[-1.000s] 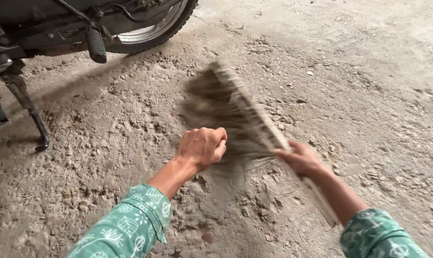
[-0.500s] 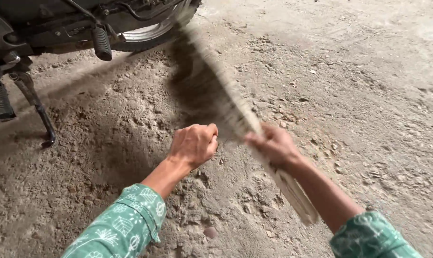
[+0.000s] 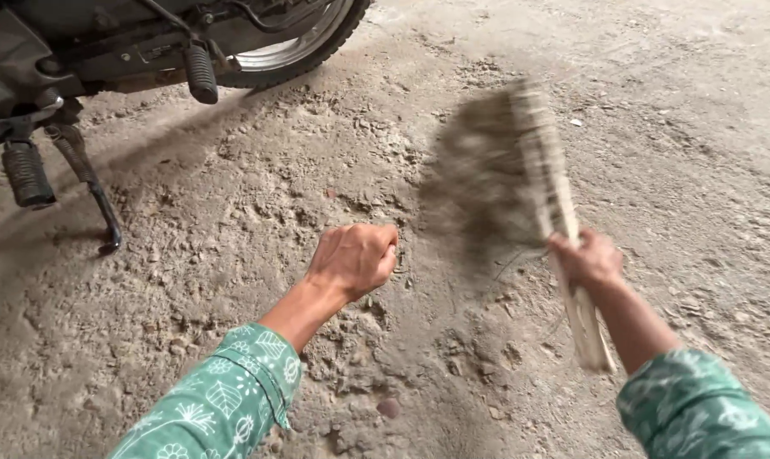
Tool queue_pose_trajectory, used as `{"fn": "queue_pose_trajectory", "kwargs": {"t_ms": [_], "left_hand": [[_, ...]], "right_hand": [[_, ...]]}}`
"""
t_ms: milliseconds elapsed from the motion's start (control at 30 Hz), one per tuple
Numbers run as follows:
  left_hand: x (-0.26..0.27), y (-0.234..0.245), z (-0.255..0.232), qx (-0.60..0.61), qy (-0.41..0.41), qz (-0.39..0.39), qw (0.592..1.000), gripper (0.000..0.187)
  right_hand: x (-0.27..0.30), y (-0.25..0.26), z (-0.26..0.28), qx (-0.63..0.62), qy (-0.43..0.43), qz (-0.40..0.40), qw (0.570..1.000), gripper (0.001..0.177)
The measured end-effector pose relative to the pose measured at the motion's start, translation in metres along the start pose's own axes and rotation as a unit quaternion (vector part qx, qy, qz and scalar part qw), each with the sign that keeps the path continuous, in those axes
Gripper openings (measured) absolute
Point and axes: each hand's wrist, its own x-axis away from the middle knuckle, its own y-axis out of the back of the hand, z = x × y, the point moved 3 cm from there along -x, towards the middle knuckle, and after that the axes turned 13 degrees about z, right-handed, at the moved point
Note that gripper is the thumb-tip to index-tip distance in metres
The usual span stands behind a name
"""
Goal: The person sweeps a concrete floor with a broom, moving a cloth aside and then picking it up to sweep around a motorcycle.
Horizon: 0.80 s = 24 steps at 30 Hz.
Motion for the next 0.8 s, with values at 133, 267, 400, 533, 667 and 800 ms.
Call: {"fn": "queue_pose_trajectory", "kwargs": {"t_ms": [133, 267, 400, 533, 667, 800], "left_hand": [[0.0, 0.013, 0.002, -0.018, -0.005, -0.033, 0.999, 0.021], [-0.01, 0.03, 0.012, -0.091, 0.001, -0.065, 0.994, 0.023], [0.003, 0.089, -0.002, -0.087, -0.043, -0.229, 0.968, 0.008], [0.014, 0.101, 0.0, -0.044, 0.046, -0.129, 0.99, 0.013], [0.019, 0.09, 0.012, -0.011, 0.03, -0.109, 0.994, 0.012], [0.017, 0.083, 0.023, -0.002, 0.013, -0.132, 0.991, 0.01]], "right_hand": [[0.001, 0.016, 0.043, 0.006, 0.058, -0.078, 0.995, 0.045], [0.055, -0.007, 0.101, 0.002, 0.129, 0.018, 0.991, 0.052], [0.099, -0.06, 0.123, 0.043, 0.14, 0.179, 0.973, 0.055], [0.124, -0.091, 0.122, 0.144, 0.142, 0.315, 0.927, 0.053], [0.106, -0.07, 0.103, 0.228, 0.102, 0.232, 0.94, 0.054], [0.102, -0.009, 0.106, 0.267, 0.038, -0.002, 0.963, 0.048]]}}
